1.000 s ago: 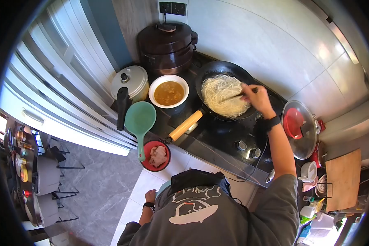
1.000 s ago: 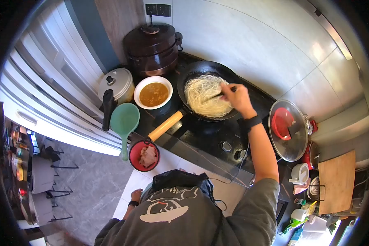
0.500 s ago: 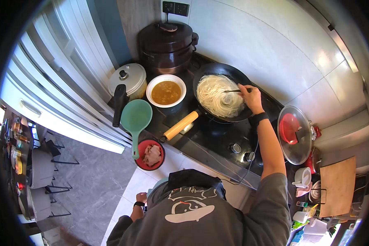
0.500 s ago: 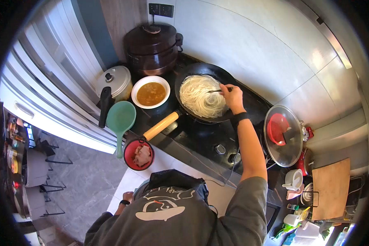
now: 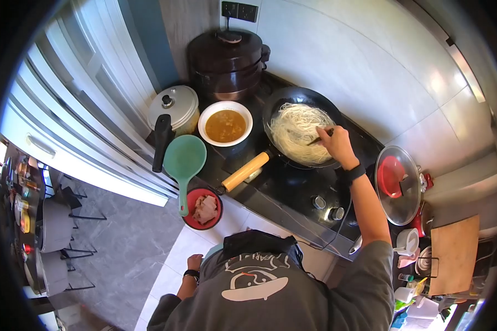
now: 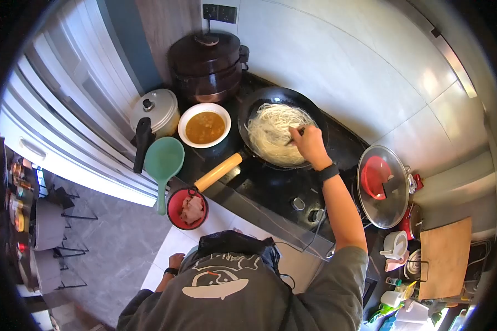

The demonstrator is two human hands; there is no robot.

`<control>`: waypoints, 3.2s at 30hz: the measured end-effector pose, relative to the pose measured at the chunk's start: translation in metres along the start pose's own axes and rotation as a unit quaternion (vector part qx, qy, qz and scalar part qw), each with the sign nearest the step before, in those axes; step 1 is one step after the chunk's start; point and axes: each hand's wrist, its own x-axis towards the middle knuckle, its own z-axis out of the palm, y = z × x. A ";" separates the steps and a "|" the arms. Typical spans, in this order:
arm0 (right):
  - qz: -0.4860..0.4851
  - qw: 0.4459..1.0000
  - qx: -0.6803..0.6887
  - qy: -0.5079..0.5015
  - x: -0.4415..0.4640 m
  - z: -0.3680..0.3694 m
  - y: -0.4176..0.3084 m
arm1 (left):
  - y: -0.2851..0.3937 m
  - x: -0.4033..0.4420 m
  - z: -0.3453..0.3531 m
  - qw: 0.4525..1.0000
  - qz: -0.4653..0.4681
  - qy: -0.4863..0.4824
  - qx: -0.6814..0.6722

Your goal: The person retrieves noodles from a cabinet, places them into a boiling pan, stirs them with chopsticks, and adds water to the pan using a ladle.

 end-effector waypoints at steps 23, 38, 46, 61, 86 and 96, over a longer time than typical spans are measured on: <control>0.039 0.998 0.030 0.038 0.024 0.009 -0.005 | -0.022 -0.002 0.018 0.987 -0.119 -0.102 -0.040; 0.072 0.973 0.118 0.183 0.022 0.003 0.016 | -0.012 0.007 0.004 0.985 0.017 -0.106 0.137; 0.027 0.995 0.059 -0.075 -0.008 -0.032 -0.048 | -0.030 0.001 0.022 0.994 -0.001 -0.055 0.091; -0.006 0.987 0.114 -0.111 -0.006 -0.024 -0.050 | -0.026 0.001 0.017 0.998 -0.051 -0.044 0.017; -0.022 0.983 0.162 -0.082 -0.021 0.003 -0.039 | -0.016 -0.025 0.022 0.997 -0.038 -0.049 0.035; -0.017 0.993 -0.046 0.108 0.001 -0.026 0.011 | -0.022 -0.014 0.025 0.985 -0.109 0.025 -0.135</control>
